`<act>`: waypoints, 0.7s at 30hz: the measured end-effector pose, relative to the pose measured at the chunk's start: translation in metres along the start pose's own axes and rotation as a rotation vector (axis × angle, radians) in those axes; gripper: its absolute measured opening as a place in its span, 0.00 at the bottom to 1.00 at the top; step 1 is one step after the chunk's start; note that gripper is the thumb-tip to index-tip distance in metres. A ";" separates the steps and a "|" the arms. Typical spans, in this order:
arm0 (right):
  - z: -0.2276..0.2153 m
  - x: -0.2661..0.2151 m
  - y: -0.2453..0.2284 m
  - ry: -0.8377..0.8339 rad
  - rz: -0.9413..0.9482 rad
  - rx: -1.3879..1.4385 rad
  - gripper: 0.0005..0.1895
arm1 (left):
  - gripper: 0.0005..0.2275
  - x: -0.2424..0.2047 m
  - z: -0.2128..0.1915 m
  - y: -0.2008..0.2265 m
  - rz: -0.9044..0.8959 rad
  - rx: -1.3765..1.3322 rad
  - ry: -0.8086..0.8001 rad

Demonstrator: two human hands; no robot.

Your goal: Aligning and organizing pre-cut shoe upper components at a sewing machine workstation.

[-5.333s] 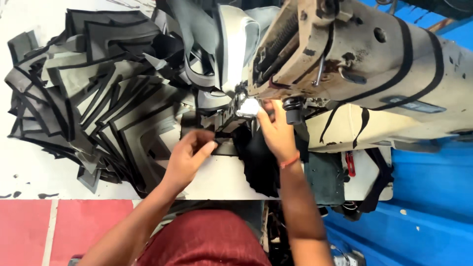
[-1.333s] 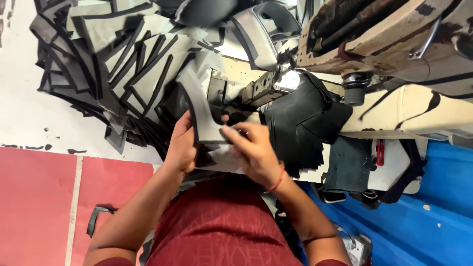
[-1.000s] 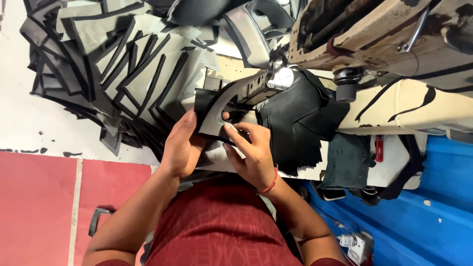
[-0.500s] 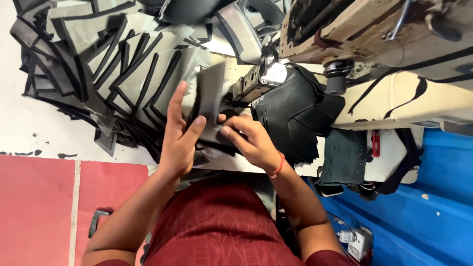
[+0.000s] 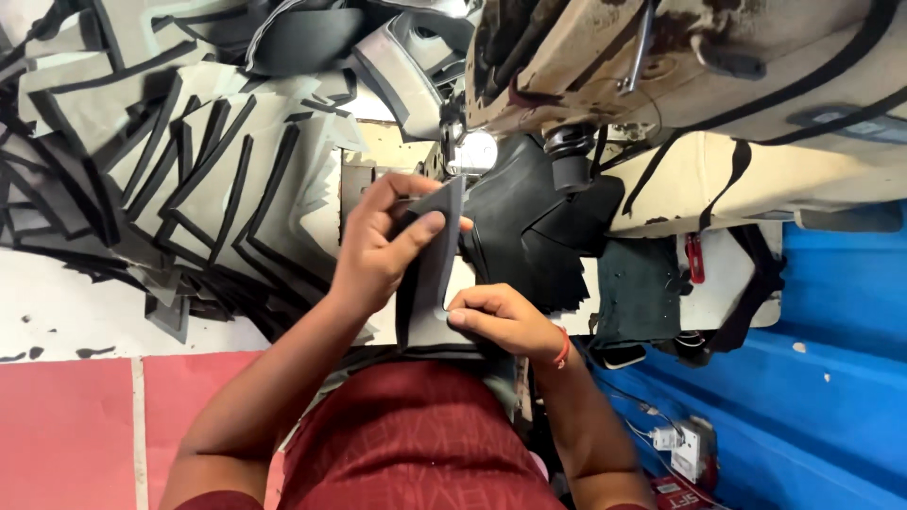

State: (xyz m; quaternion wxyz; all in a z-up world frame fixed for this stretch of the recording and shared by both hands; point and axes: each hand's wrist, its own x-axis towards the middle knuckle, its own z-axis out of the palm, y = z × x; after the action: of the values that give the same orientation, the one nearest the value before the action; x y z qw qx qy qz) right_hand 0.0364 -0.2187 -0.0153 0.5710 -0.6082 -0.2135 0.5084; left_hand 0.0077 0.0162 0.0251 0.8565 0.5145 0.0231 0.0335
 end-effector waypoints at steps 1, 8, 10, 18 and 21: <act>-0.001 -0.001 0.004 -0.002 0.000 -0.002 0.10 | 0.10 0.004 0.003 0.000 0.002 -0.001 0.001; -0.007 -0.001 0.015 -0.030 0.001 0.209 0.11 | 0.12 0.023 0.009 0.005 -0.082 -0.121 0.145; -0.006 0.000 0.016 -0.036 -0.006 0.243 0.11 | 0.12 0.027 0.007 0.005 -0.070 -0.107 0.150; 0.006 -0.002 0.004 0.131 -0.099 0.289 0.10 | 0.14 0.029 0.008 0.007 -0.049 -0.011 0.156; 0.004 -0.003 -0.006 0.215 -0.119 0.280 0.11 | 0.13 0.017 0.007 -0.002 -0.091 0.012 0.110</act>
State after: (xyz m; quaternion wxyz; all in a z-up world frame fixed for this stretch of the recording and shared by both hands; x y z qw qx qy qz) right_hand 0.0342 -0.2177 -0.0081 0.6986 -0.5600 -0.1138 0.4306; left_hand 0.0248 0.0103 0.0264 0.8515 0.5155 0.0937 0.0228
